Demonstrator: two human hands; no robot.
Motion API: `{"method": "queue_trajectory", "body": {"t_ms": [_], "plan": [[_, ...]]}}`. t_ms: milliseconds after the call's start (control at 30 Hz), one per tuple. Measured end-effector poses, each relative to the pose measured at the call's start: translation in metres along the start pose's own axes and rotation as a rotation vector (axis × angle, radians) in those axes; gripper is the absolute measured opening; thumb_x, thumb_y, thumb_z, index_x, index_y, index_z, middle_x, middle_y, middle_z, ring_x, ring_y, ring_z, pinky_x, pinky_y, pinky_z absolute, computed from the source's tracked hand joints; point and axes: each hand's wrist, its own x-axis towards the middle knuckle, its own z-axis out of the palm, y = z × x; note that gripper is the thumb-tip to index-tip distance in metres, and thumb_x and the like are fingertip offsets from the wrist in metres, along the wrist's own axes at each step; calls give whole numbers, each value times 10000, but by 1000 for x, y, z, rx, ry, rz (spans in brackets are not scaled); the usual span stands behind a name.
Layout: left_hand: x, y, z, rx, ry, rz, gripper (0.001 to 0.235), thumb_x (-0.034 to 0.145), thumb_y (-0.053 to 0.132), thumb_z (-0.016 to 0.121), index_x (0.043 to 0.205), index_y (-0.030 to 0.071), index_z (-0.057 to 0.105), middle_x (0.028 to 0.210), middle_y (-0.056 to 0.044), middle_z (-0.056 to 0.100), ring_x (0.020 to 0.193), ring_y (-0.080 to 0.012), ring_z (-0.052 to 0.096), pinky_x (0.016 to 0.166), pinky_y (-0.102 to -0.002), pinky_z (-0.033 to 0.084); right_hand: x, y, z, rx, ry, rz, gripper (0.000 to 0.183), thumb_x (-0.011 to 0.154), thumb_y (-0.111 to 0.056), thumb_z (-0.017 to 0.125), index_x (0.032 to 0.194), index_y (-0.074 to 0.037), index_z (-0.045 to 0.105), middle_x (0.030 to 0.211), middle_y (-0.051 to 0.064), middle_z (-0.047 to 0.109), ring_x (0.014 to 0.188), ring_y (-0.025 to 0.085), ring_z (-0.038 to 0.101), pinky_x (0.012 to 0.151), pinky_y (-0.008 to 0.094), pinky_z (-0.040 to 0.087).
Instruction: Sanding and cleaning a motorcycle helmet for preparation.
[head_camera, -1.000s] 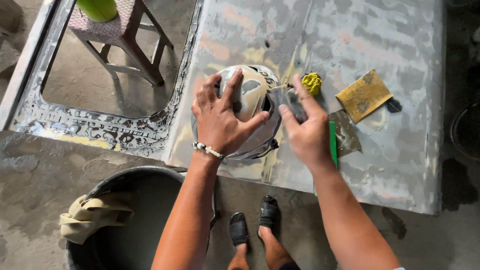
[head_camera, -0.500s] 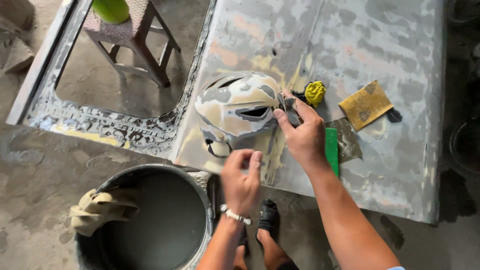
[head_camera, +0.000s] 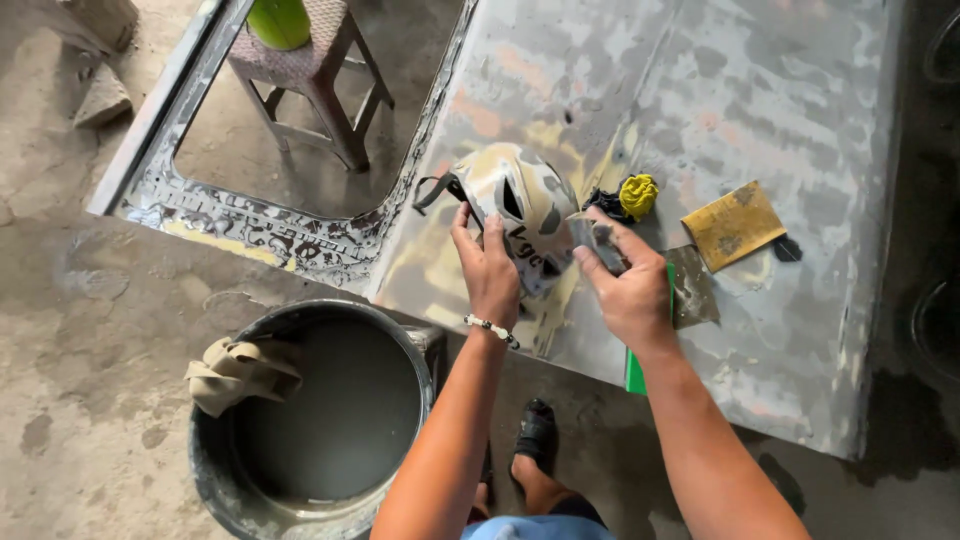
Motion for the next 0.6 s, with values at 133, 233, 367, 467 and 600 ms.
{"method": "queue_trajectory", "body": {"t_ms": [133,233,367,467,600], "plan": [[-12,-13,-3,230,15,50,312,1068,199,509,1331,36,467,1146,-105,630,999,-146,599,886,-306,507,-6,15,-3,-42,102,-126,496,922,-76,774,1388,-18,614,1234,74,720,1079,103,641,966,257,514],[-16,-16,3,190,-12,-55,292,1067,203,499,1309,39,498,1089,-149,651,927,-188,614,823,-347,525,-12,25,4,-70,110,-236,423,978,-58,738,1387,-17,638,1260,121,703,1095,153,663,976,278,520],[-20,-26,5,483,7,87,348,1080,293,459,1307,30,476,1068,-116,656,896,-179,627,806,-348,514,-14,38,5,-68,102,-360,442,958,-26,719,1388,-18,620,1335,155,678,1201,244,668,1021,328,527],[-18,-9,14,608,44,-29,480,1049,414,479,1342,36,437,948,-146,654,827,-213,622,753,-369,496,-15,42,4,-212,74,-459,427,905,16,731,1326,-28,676,1327,163,689,1214,304,656,1050,374,514],[3,-52,-7,604,-66,-97,601,1042,557,510,1217,-15,566,974,-111,707,891,-206,665,798,-344,539,-16,39,5,-378,40,-572,535,828,43,722,1355,-26,662,1344,196,671,1251,368,583,1109,417,452]]}}
